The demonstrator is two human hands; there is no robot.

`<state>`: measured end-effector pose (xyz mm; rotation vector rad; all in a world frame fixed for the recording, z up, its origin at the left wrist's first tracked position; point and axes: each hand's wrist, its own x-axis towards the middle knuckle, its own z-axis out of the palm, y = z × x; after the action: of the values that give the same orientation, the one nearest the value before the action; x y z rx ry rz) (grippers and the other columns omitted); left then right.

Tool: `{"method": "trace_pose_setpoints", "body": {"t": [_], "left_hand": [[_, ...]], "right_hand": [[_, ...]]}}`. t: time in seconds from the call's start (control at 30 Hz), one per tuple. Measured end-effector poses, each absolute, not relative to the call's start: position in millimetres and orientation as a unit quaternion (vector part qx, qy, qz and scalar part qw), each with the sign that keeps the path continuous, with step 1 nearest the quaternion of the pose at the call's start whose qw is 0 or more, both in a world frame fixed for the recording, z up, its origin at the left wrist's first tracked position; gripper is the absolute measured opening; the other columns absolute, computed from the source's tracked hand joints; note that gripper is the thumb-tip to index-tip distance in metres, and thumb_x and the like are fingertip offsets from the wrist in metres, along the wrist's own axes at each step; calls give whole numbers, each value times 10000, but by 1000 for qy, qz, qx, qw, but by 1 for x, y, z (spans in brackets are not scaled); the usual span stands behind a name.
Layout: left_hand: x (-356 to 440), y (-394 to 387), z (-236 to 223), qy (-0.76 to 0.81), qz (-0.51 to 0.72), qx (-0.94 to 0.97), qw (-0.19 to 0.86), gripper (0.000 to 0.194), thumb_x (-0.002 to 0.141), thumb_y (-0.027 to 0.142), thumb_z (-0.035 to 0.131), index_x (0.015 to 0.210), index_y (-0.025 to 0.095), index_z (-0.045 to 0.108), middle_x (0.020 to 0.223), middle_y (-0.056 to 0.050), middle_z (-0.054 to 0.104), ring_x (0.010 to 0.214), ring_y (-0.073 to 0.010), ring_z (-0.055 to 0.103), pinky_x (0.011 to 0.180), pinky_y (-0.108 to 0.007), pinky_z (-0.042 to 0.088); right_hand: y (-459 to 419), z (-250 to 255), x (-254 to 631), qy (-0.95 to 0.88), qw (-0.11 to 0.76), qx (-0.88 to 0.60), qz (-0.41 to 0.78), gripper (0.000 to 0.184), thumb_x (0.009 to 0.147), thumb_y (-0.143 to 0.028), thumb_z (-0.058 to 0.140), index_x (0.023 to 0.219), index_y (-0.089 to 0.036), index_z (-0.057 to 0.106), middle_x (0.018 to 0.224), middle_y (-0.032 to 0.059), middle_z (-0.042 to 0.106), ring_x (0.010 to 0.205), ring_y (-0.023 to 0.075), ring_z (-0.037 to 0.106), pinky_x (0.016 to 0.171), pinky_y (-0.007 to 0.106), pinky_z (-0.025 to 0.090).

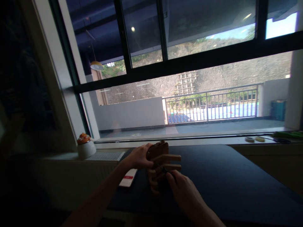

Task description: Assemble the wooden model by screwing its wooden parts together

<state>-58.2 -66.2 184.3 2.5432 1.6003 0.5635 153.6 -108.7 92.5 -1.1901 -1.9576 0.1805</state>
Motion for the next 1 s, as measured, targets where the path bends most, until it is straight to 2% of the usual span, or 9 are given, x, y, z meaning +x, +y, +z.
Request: {"method": "trace_pose_setpoints", "body": {"t": [0.1,0.17,0.27,0.43,0.6,0.8,0.87,0.93,1.0], "left_hand": [[-57,-66,185,528,179,829,42,662,594,409,710,1200,250,497,957,-30,652,821,-228,629,685,-282,478],[-57,-66,185,531,176,828,38,668,588,418,713,1199,253,497,953,-31,655,817,-233,631,677,-284,476],[-58,-65,184,534,180,826,36,653,585,428,711,1179,251,505,938,-30,660,802,-235,633,665,-286,469],[-60,-63,180,524,194,829,31,631,579,420,710,1155,251,513,927,-27,661,796,-230,632,672,-283,464],[-63,-61,178,523,199,828,33,625,594,433,702,1160,257,506,933,-23,656,808,-227,627,667,-278,465],[-63,-64,182,529,196,825,38,660,598,440,708,1196,258,495,1030,-36,649,875,-243,621,689,-278,464],[-62,-64,182,536,190,822,38,660,592,442,712,1190,262,498,1006,-32,653,860,-243,625,687,-278,461],[-62,-63,181,539,184,821,38,655,589,452,713,1181,268,501,957,-22,657,826,-237,629,677,-279,458],[-62,-63,180,538,183,822,38,652,594,460,707,1183,274,498,923,-14,655,798,-231,631,663,-278,455]], "right_hand": [[-111,98,156,-794,358,-475,122,354,951,-391,339,875,-242,650,726,16,718,667,192,691,549,260,461],[-113,99,157,-796,360,-481,67,248,919,-337,402,1034,-263,609,823,12,731,726,208,702,570,269,466],[-115,94,157,-806,380,-449,-64,358,858,-171,428,1197,-261,496,1012,37,707,795,202,697,581,269,472],[-112,83,155,-825,382,-379,-174,349,870,-61,342,1120,-218,530,970,60,688,750,184,685,549,270,461],[-106,75,150,-787,406,-462,-43,195,913,-242,410,991,-228,588,769,20,721,620,187,688,495,256,442],[-106,81,149,-780,386,-451,200,368,949,-422,334,854,-234,636,775,25,723,697,185,680,611,270,486],[-108,86,150,-785,375,-454,191,344,944,-421,351,888,-238,637,804,29,727,728,195,685,631,278,488],[-111,89,152,-791,371,-467,134,253,920,-356,413,1050,-248,602,874,30,732,768,212,695,633,289,490],[-114,90,154,-799,379,-466,39,327,887,-237,440,1206,-259,507,981,36,719,783,212,699,606,287,484]]}}
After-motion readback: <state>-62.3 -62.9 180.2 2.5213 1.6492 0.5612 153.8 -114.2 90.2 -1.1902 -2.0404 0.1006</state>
